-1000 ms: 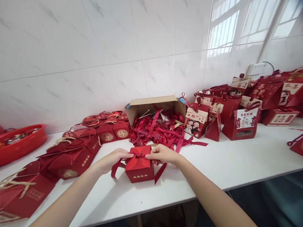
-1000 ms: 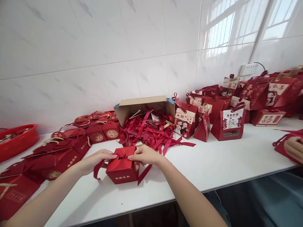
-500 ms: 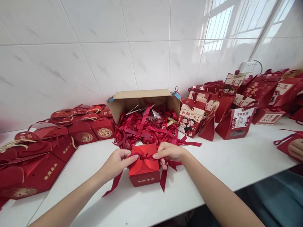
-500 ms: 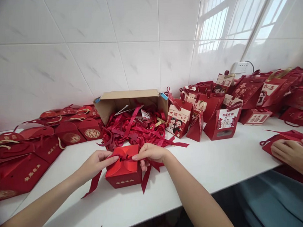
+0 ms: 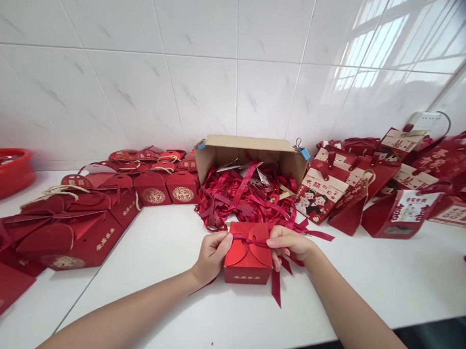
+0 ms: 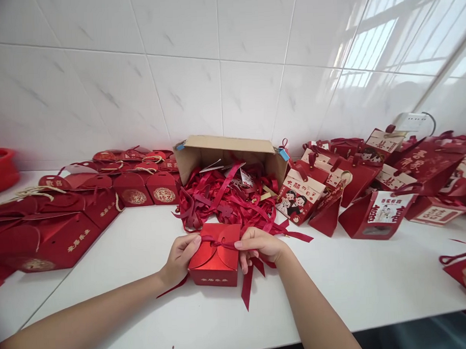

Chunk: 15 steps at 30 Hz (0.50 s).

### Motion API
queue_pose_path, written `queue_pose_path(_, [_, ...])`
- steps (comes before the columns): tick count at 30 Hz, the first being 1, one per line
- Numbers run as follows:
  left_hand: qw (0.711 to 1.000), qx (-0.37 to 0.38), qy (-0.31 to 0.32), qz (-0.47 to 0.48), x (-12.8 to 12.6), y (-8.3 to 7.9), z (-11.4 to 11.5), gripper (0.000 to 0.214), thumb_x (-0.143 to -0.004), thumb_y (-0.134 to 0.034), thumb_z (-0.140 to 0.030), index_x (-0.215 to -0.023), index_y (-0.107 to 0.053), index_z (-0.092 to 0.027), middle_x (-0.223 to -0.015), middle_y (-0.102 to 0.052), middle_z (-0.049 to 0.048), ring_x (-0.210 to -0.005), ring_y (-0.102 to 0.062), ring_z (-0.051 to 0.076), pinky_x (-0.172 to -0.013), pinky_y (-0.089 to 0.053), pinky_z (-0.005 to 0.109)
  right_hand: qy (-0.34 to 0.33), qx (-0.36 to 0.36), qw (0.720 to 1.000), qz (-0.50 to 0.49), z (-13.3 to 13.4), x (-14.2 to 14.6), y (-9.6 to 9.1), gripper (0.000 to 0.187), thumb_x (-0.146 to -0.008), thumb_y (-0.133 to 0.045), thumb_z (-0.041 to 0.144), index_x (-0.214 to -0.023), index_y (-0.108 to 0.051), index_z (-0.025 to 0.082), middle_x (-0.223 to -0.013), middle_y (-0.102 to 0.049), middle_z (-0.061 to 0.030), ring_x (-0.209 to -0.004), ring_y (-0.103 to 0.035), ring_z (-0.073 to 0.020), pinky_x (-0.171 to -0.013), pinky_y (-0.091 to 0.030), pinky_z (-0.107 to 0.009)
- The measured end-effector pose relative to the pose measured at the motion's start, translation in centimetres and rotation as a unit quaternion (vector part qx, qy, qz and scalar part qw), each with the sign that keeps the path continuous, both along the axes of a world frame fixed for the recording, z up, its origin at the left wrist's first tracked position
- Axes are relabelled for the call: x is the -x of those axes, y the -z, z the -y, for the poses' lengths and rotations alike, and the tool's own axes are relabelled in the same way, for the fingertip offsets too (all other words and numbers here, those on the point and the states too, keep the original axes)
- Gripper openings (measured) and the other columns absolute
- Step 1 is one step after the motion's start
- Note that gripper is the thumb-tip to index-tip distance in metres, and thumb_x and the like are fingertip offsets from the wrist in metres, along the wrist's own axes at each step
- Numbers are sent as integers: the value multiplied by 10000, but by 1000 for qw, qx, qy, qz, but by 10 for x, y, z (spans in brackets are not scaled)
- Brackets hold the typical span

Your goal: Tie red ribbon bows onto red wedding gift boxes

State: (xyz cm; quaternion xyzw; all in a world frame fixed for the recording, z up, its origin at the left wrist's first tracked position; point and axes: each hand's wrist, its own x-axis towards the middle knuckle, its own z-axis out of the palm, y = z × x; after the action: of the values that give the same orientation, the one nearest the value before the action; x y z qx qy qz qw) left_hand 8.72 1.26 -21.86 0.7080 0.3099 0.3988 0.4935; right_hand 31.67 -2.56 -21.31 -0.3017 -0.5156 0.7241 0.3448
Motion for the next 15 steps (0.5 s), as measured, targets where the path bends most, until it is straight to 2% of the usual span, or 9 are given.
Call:
queue_pose_path(9, [998, -39, 45, -2, 5, -5, 1, 514, -860, -385, -594, -538, -343, -195, -554, -372, -17, -550, -324, 121, -562, -288, 276, 13, 2, 1000, 28, 1, -3, 2, 603, -683, -711, 516, -316, -364, 186, -402, -617, -52, -350, -555, -120, -396, -404, -209])
queue_pose_path(15, [998, -25, 56, 3, 6, -3, 1, 503, -867, -390, -575, -544, -337, -193, -561, -348, -24, -561, -309, 117, -568, -280, 274, 10, 13, 999, 42, 0, -6, 3, 475, -693, -715, 506, -439, -588, 126, -446, -643, -59, -331, -533, -100, -341, -372, -186])
